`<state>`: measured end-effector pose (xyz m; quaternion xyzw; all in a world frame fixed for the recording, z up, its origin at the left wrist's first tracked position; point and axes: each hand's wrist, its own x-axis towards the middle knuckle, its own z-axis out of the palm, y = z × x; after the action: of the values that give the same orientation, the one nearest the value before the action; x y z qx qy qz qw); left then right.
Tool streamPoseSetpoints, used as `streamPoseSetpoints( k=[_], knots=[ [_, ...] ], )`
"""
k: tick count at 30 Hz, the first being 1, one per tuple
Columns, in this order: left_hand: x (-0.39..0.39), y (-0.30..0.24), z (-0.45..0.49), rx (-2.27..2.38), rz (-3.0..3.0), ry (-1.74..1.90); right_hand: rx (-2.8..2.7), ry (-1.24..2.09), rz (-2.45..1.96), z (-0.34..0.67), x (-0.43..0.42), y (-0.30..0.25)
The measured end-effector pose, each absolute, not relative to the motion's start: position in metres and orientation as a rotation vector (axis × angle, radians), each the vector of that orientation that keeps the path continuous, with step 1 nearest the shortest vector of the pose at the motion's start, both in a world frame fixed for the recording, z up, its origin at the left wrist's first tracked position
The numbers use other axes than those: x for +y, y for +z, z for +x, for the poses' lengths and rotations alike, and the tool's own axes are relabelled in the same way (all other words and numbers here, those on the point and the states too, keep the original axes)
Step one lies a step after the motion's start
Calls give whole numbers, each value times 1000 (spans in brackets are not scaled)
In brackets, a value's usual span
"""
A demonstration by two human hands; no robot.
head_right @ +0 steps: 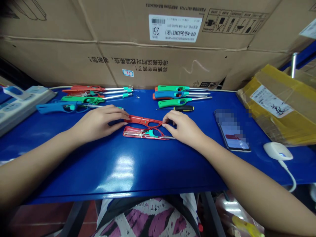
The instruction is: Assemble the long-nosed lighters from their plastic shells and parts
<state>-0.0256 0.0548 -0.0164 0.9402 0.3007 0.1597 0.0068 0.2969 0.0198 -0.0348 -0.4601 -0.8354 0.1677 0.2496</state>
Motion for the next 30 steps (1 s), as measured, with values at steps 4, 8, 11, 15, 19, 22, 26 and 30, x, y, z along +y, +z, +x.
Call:
streamPoseSetpoints(
  k=[4,8,11,15,19,22,26,30],
  knots=[
    [53,-16,-24,1032,2886,573,-2221,461,-1300,295,18,-33],
    [48,-14,-18,1076,2525,856,-2128,556,-1320,294,16,-29],
    [42,-12,-11,1136,2126,968,-2099,659,-1260,294,14,-27],
    [33,-9,-2,1104,1775,880,-2203,642,-1166,291,6,-24],
    [29,-7,1,1071,1655,792,-2299,547,-1135,285,-1,-23],
    [28,-8,2,1106,1646,811,-2273,569,-1126,282,-3,-25],
    [28,-11,1,1170,1677,813,-2288,552,-1084,281,-3,-26],
    [27,-13,0,1217,1733,813,-2340,519,-1031,280,-4,-25]
  ],
)
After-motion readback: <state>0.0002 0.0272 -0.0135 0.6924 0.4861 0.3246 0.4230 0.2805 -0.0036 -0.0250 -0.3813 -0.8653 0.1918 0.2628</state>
